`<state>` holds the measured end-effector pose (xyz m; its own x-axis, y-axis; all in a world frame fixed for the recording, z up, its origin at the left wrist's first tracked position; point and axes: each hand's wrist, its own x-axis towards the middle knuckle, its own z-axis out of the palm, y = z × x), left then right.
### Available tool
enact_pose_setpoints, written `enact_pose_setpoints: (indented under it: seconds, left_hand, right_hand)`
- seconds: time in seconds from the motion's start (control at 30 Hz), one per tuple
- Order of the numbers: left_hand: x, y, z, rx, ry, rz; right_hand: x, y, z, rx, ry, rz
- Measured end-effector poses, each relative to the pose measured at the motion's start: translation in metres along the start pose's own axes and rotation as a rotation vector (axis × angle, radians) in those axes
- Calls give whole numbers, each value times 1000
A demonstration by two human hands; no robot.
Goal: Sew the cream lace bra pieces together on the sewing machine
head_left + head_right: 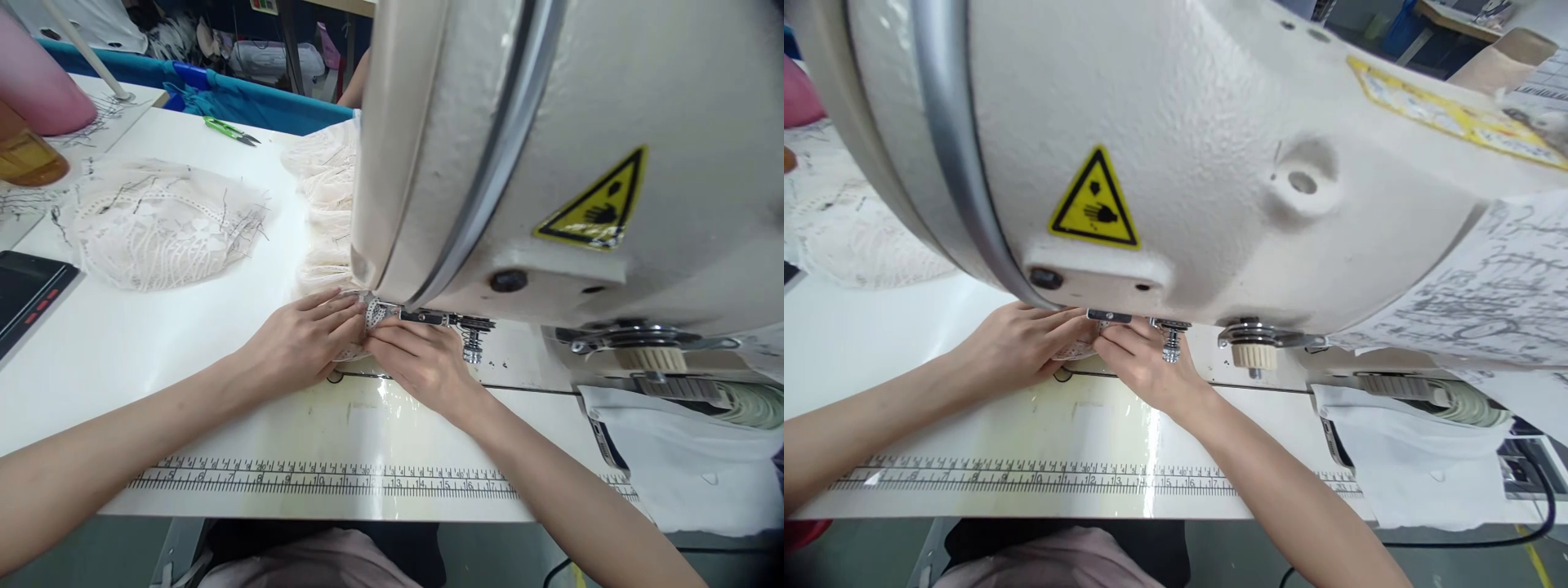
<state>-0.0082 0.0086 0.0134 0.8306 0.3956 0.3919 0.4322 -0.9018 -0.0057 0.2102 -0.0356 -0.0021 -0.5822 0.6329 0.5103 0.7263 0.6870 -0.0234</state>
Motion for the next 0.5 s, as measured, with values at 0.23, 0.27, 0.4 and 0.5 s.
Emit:
enact_pose_setpoints:
  seconds: [0.23,0.27,0.4,0.5]
  left_hand:
    - [1,3,0,42,-1,-10]
    - [1,3,0,53,1,-12]
    - [0,5,2,89,18,-14]
    - [-1,6,4,107,24,-7]
  right_hand:
    - [-1,1,1,-12,-17,-1]
    - [-1,1,0,-15,-17,0]
    - [-1,1,-1,-18,-4,4]
    - [0,1,-2,-17,-10,7]
